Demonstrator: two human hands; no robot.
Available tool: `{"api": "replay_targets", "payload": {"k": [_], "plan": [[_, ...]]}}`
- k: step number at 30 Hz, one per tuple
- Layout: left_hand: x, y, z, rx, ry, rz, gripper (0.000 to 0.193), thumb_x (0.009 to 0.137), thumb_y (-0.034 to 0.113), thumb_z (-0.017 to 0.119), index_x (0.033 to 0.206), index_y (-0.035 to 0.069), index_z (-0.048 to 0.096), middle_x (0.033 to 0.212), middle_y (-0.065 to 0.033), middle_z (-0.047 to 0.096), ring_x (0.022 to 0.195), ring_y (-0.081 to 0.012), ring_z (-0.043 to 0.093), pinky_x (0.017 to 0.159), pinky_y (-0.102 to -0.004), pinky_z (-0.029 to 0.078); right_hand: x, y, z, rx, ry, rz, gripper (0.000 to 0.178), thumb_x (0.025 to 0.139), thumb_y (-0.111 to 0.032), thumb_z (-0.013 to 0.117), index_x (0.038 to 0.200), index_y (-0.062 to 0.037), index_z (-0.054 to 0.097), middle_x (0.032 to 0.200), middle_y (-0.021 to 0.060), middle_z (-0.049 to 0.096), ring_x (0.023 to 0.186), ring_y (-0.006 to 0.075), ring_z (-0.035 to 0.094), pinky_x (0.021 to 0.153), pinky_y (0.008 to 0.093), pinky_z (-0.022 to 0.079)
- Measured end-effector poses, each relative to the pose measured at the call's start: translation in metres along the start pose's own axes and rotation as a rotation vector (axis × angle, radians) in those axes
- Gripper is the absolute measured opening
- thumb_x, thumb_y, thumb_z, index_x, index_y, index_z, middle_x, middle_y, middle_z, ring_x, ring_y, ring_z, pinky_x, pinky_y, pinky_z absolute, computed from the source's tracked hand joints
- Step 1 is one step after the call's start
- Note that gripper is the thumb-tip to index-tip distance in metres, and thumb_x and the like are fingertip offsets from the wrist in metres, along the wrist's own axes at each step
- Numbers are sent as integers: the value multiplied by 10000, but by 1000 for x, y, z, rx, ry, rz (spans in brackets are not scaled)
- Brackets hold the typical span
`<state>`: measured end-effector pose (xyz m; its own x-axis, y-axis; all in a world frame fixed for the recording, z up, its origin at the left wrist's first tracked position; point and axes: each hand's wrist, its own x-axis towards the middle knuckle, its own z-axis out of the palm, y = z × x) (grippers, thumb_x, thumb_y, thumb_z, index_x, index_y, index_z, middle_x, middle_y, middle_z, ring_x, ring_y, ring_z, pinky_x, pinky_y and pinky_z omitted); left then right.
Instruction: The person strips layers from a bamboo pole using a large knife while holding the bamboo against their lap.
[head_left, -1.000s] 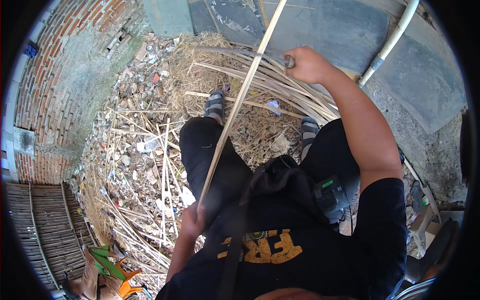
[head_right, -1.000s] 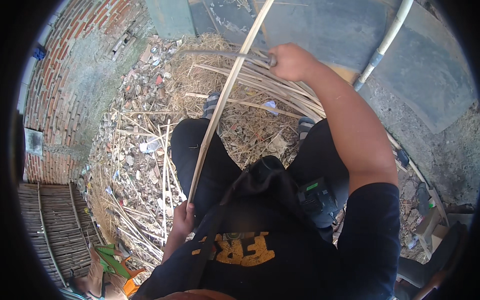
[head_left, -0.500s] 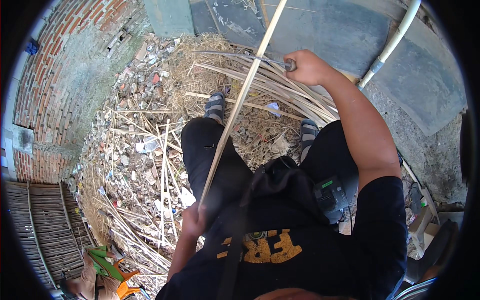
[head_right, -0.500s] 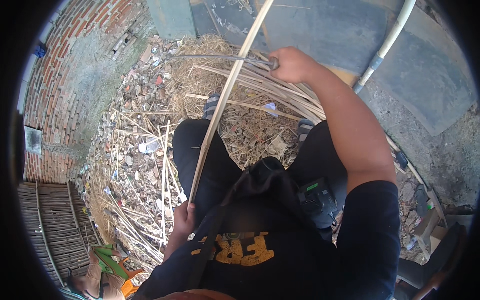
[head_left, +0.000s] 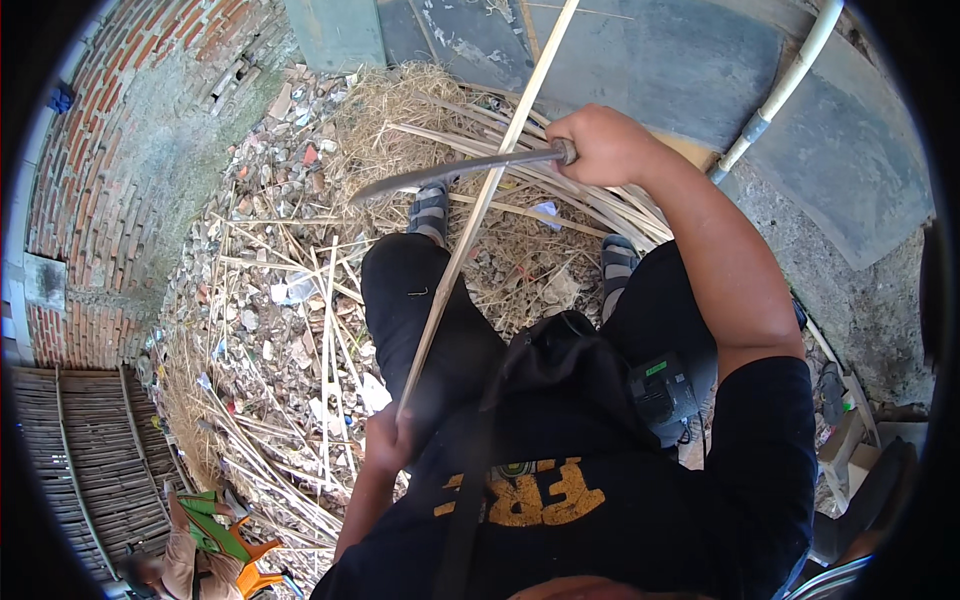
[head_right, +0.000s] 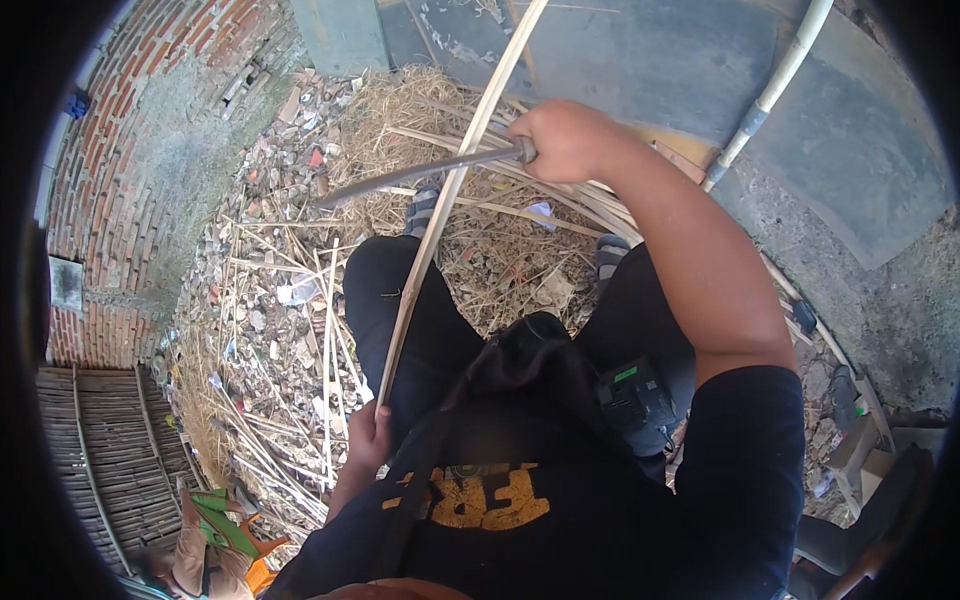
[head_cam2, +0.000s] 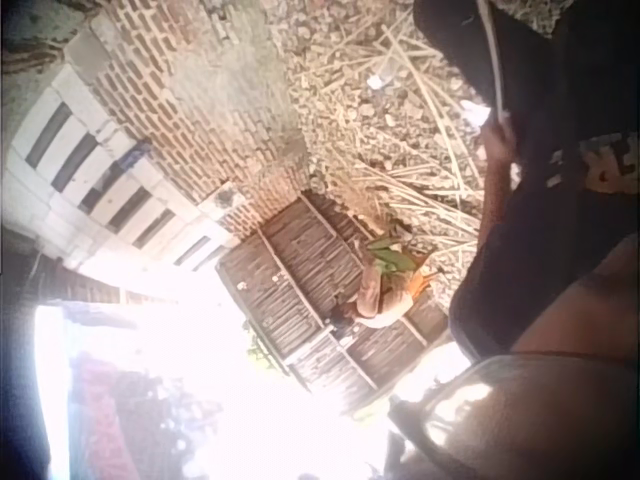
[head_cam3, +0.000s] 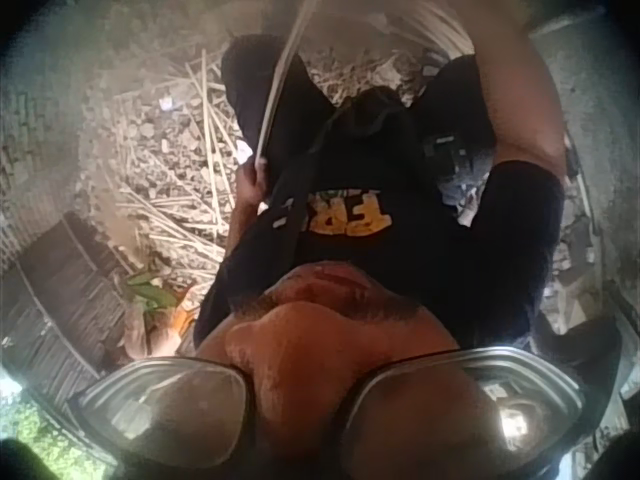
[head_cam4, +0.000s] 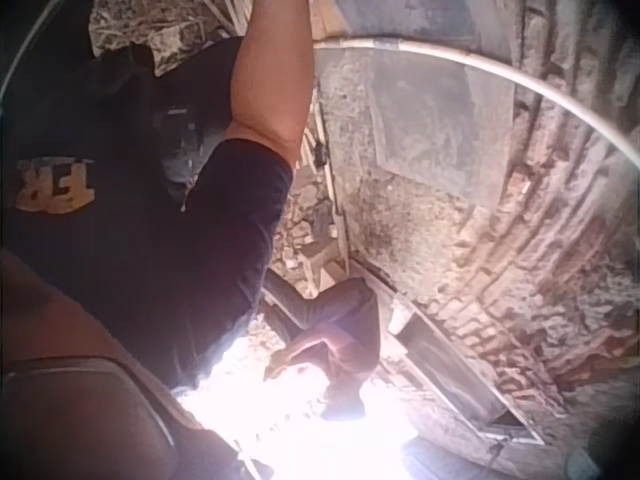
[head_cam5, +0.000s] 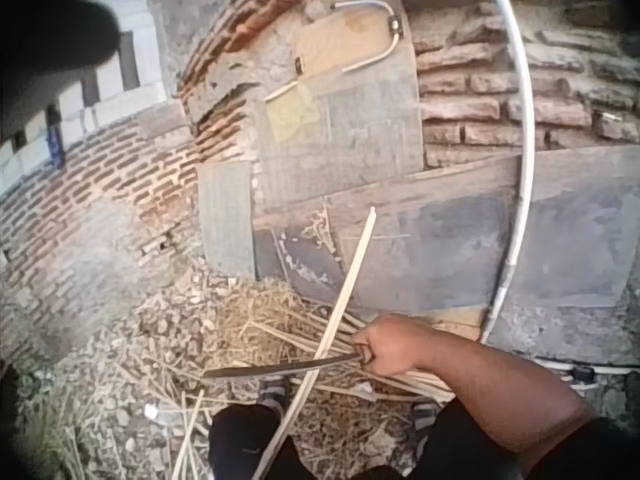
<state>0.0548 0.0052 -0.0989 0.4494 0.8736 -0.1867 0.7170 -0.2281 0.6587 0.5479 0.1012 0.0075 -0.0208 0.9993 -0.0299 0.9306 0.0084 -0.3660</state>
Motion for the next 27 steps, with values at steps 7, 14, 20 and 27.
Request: {"api": "replay_targets", "payload": {"k": [7,14,20,27], "plan": [[1,8,-1,5,5,-7,300,992,239,500,875,-12,616,662,-209,582,578,-336,596,574,-396,456,6,26,8,47,46,51,250,760,-225,703,957,-72,689,840,175,680,849,375,656,761,470,519],[0,6,2,13,28,10,320,990,258,497,863,-12,613,661,-220,585,599,-394,609,571,-421,461,-9,-6,-5,-14,27,22,251,747,-210,707,961,-79,694,860,175,691,882,377,665,779,478,528],[1,8,2,11,26,15,350,985,288,499,856,-14,621,654,-231,586,618,-416,623,571,-432,467,0,10,-5,1,-25,19,262,772,-230,713,984,-77,700,864,173,697,876,378,664,785,475,529],[0,3,3,48,43,6,355,985,291,495,859,-14,625,664,-234,599,633,-420,634,579,-429,479,-1,25,3,47,202,20,222,808,-239,722,897,-41,670,730,183,646,736,385,634,691,468,498]]}}
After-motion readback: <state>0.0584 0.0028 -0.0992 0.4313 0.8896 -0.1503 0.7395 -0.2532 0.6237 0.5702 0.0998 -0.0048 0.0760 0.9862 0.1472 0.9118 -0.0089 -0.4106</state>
